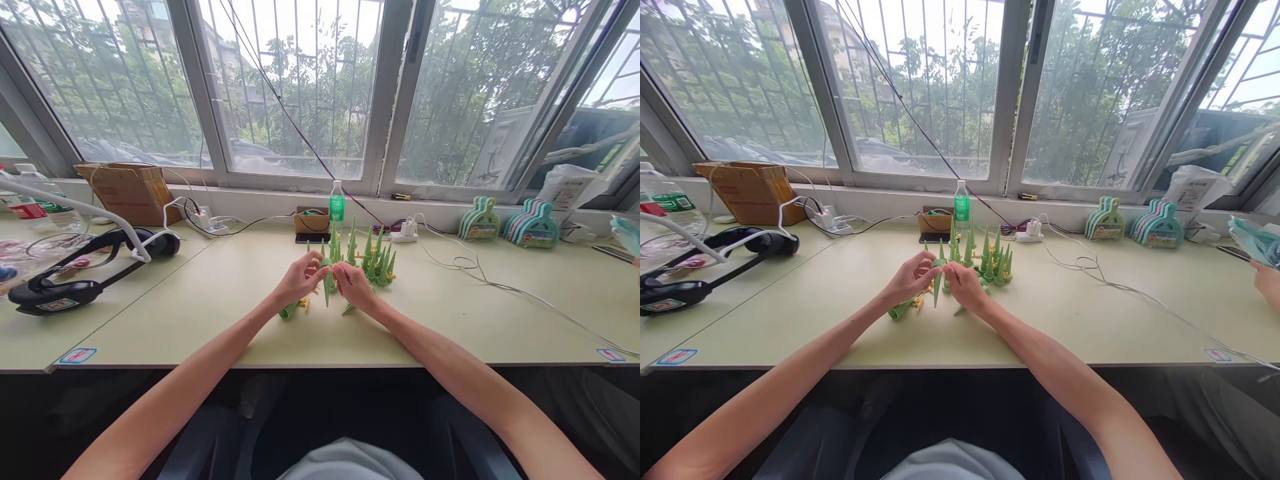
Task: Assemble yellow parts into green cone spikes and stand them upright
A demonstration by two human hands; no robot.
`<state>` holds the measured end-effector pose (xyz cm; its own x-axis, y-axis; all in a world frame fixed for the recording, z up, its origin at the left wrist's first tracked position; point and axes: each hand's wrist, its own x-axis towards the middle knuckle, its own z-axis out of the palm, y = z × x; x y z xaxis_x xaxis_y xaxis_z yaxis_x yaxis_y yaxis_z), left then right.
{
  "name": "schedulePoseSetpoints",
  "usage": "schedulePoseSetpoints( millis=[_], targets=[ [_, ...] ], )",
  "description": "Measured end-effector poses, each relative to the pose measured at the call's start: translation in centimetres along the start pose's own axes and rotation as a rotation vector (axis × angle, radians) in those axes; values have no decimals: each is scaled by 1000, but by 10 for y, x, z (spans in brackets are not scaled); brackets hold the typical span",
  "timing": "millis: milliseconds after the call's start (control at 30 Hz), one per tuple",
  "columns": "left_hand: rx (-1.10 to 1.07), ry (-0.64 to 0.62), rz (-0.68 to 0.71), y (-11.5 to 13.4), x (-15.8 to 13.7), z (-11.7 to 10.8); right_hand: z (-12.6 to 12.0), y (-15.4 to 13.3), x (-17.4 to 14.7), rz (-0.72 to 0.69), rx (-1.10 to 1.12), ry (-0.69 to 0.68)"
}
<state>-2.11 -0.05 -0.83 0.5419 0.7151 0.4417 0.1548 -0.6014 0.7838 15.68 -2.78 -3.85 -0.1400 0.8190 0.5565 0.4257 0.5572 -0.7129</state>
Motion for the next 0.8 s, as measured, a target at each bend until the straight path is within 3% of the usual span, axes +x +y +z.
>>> schedulePoseSetpoints(
  millis=[433, 800],
  targets=[
    [157, -3, 69, 1, -2, 1, -1, -9, 1, 112, 99, 17],
    [50, 32, 58, 2, 1, -1, 0, -8, 1, 104, 124, -2]
  ],
)
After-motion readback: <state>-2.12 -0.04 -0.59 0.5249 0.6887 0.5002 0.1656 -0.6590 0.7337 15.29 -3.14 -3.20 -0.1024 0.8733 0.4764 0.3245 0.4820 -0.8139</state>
